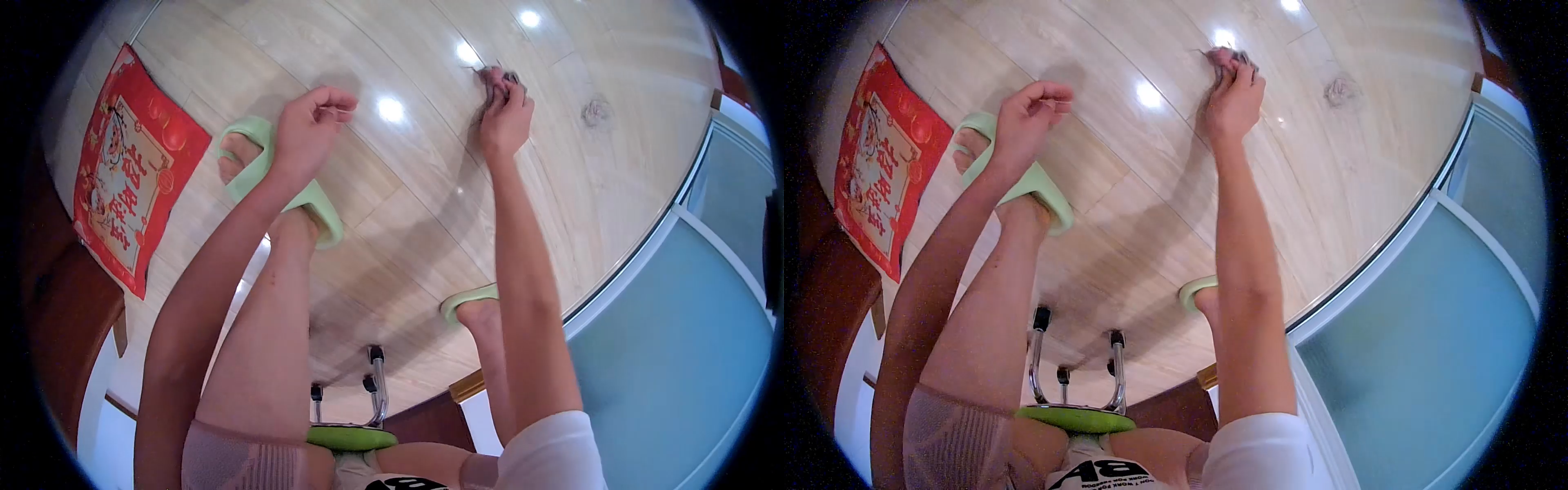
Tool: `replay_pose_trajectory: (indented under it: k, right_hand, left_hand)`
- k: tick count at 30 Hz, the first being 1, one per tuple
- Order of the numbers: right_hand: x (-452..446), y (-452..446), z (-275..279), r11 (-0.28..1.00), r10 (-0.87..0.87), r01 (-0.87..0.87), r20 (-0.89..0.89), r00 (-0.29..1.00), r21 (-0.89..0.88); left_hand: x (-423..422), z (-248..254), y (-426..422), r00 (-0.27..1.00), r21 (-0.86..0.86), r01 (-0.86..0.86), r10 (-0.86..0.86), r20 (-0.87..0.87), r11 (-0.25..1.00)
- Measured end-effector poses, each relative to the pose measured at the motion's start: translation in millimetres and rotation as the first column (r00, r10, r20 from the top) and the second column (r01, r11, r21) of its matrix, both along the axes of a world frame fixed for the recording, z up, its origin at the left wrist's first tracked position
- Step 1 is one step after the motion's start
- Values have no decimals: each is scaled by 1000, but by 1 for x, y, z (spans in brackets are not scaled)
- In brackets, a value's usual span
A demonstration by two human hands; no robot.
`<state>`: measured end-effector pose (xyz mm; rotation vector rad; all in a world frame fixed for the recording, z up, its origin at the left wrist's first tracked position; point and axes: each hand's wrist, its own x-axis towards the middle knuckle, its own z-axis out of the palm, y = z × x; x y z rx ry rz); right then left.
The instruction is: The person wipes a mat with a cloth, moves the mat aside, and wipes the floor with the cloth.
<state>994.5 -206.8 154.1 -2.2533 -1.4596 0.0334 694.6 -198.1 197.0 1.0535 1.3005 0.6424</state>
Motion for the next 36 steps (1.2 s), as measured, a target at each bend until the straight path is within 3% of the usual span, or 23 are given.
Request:
replay_pose_trajectory:
  k: [2, 3, 7, 10, 12, 15, 18, 21, 22, 23, 25, 26, 29, 30, 31, 34, 36]
  right_hand:
    - [-37, -33, 0, 993, 53, -46, -60, 997, 107]
    - [-70, -65, 6, 997, 77, -72, -172, 982, 32]
    - [-169, -160, 0, 875, 450, -480, -265, 853, -60]
    - [-128, -113, -22, 803, 520, -571, -264, 812, -172]
    - [-86, -63, -20, 829, 534, -541, -89, 841, -141]
    - [-22, 5, -20, 939, 335, -338, 50, 941, 69]
    - [3, 30, -35, 983, 174, -172, -20, 985, 67]
    - [-41, 1, -34, 990, 110, -101, -96, 989, 95]
    - [-91, -14, 9, 940, 293, -244, -201, 935, 238]
    - [-125, -49, 2, 967, 250, -243, -414, 875, 72]
    - [-169, -87, -5, 924, 326, -379, -421, 846, -46]
    - [-177, -91, -4, 872, 472, -489, -223, 853, -25]
    - [-139, -33, 0, 876, 77, -287, -475, 877, -387]
    - [-109, -10, 0, 895, 355, -425, -357, 864, -136]
    - [-76, 12, -8, 919, 357, -386, -250, 900, -78]
    - [21, 76, -27, 976, 207, -209, 33, 978, 66]
    - [68, 95, -43, 1000, 5, -5, 30, 1000, 7]
  left_hand:
    - [-1, -1, 4, 1000, -5, -3, 3, 19, 1000]
    - [-2, 4, 4, 1000, -15, 14, -14, 6, 1000]
    - [-15, 1, 11, 997, -31, 18, -20, -70, 999]
    - [-19, 3, 16, 999, -86, -11, 8, -35, 996]
    - [-22, 4, 18, 999, -65, 2, -6, -53, 998]
    - [-19, -1, 18, 999, -42, -16, 15, -29, 999]
    - [-16, -4, 18, 999, -36, -24, 23, -33, 999]
    - [-12, -8, 16, 999, -31, -45, 44, -24, 999]
    - [-13, -9, 15, 998, -31, -57, 56, -19, 998]
    - [-14, -8, 16, 997, -39, -72, 71, -21, 997]
    - [-14, -5, 20, 996, -48, -93, 93, -12, 994]
    - [-12, -6, 20, 996, -66, -89, 87, -30, 994]
    - [-14, -6, 24, 997, -102, -48, 41, -68, 994]
    - [-16, -5, 25, 998, -115, -12, 4, -68, 993]
    - [-20, -4, 27, 997, -128, 24, -32, -67, 992]
    - [-19, -17, 27, 999, -118, -17, 11, -47, 993]
    - [-15, -22, 26, 997, -69, -54, 50, -53, 996]
